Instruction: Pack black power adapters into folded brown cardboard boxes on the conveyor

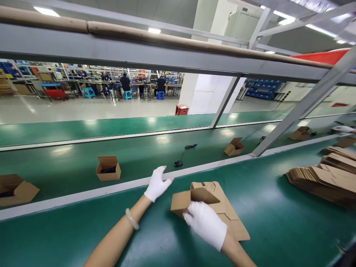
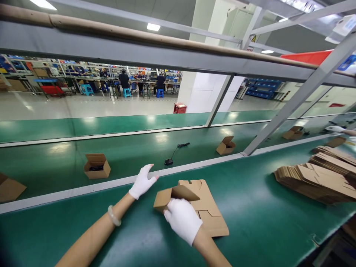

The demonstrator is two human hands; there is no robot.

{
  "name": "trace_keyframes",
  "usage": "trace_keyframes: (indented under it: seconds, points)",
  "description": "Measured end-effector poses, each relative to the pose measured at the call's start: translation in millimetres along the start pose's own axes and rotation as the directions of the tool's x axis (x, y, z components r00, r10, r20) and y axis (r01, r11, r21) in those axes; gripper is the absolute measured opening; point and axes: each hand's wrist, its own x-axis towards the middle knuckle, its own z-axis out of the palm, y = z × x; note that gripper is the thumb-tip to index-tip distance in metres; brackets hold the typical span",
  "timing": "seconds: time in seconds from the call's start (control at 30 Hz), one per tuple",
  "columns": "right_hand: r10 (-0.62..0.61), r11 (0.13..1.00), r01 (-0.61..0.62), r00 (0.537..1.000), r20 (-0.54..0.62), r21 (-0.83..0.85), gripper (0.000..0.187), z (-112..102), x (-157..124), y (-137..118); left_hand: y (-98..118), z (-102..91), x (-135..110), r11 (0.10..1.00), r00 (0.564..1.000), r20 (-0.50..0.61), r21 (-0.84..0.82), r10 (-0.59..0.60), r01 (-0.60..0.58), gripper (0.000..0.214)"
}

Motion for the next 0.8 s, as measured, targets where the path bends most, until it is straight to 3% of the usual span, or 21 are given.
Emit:
trace_keyframes:
  seconds: [0.07,0.13,0.27,0.37,0.5,0.67,0.73,0.8]
  points:
    - [-0.045,0.952,0.072,0.994,0.095,-0.296,0.017,4,-1,-3,-4,13.8,33,0.997,0.998,0.001,0.048,-0.067,0.067,0.056]
    - [-0.033,0.883,0.100,0.988,0.153,-0.459,0.019,11,-1,-8,-3,28.5,61,0.989,0.992,0.012,0.083,-0.124,0.123,0.056]
    - [0.001,0.821,0.100,0.984,0.177,-0.562,0.025,23,1,-11,-1,49.9,90,0.970,0.973,0.006,0.090,-0.229,0.227,0.042]
    - [-0.011,0.829,0.121,0.980,0.201,-0.546,0.023,25,1,-9,-4,48.1,92,0.970,0.970,-0.024,-0.002,-0.242,0.242,0.026]
    - [-0.060,0.883,0.104,0.992,0.109,-0.459,0.014,21,-3,-9,-12,19.3,81,0.964,0.981,-0.105,-0.228,-0.164,0.137,0.026]
    - [-0.162,0.959,0.113,0.971,-0.175,-0.260,0.027,11,-14,-25,0,-39.6,57,0.856,0.962,-0.267,-0.509,-0.060,-0.088,0.043]
    - [-0.167,0.981,0.138,0.959,-0.231,-0.137,0.025,7,-15,-36,17,-63.4,43,0.760,0.939,-0.343,-0.621,-0.042,-0.193,0.048]
    - [-0.145,0.989,0.148,0.962,-0.231,-0.006,0.020,5,-9,-49,39,-84.8,26,0.562,0.925,-0.378,-0.774,-0.039,-0.293,0.049]
